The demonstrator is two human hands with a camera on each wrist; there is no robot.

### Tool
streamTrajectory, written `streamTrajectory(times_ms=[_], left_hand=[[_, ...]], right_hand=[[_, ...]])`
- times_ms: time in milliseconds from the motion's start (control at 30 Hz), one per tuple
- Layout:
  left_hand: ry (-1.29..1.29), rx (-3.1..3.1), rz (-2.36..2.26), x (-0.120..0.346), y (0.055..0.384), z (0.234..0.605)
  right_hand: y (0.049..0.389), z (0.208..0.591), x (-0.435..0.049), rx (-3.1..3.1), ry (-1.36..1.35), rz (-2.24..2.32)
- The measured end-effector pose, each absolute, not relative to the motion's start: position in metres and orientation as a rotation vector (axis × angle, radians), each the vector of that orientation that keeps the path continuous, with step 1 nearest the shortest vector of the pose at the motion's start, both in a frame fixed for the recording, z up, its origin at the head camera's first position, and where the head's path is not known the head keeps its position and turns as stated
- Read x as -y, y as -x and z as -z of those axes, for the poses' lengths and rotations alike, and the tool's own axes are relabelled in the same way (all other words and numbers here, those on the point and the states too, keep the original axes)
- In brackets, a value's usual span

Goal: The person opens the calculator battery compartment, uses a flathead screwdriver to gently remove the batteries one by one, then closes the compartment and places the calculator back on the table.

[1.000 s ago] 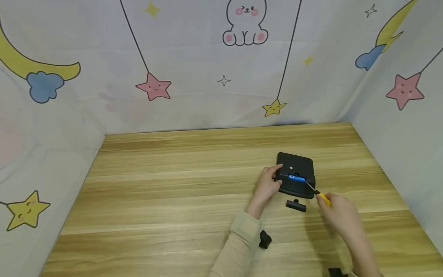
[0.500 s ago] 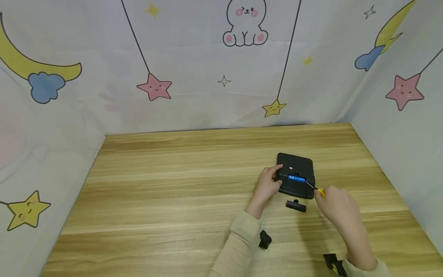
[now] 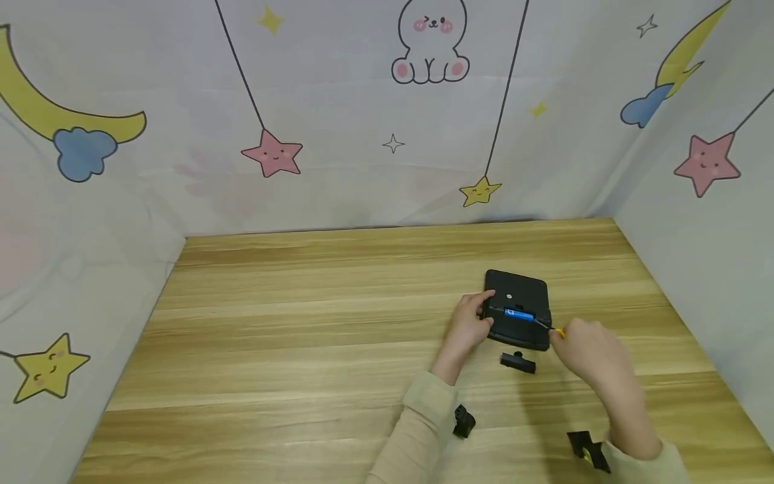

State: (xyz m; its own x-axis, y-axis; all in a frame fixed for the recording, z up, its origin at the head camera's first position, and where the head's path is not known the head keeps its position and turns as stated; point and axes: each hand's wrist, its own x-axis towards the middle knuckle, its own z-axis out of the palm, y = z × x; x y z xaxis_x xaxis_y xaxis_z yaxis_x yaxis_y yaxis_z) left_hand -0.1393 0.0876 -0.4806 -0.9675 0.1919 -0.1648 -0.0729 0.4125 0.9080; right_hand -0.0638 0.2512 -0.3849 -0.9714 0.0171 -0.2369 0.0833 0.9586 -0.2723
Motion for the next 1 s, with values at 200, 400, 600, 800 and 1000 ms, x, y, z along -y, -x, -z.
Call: streamTrajectory(times_ms=[200, 400, 600, 800, 1000], left_hand=[[-0.103, -2.443, -1.579, -0.089, 0.141, 0.481], [-0.088, -2.442, -1.586, -0.091, 0.142, 0.481], [-0.085, -2.442, -1.591, -0.092, 0.144, 0.481], [-0.07, -2.417, -1.621, -0.093, 0.147, 0.481], [-0.059, -2.4, -1.633, -0.093, 0.148, 0.48]], right_hand=[[0.071, 0.386, -0.262, -2.834, -0.028, 0.447], [0.075, 0.391, -0.273, -2.837, 0.017, 0.501], [0.078, 0.396, -0.281, -2.842, 0.039, 0.574], [0.082, 0.399, -0.29, -2.825, 0.06, 0.626], [0.085, 0.406, -0.297, -2.834, 0.082, 0.655]])
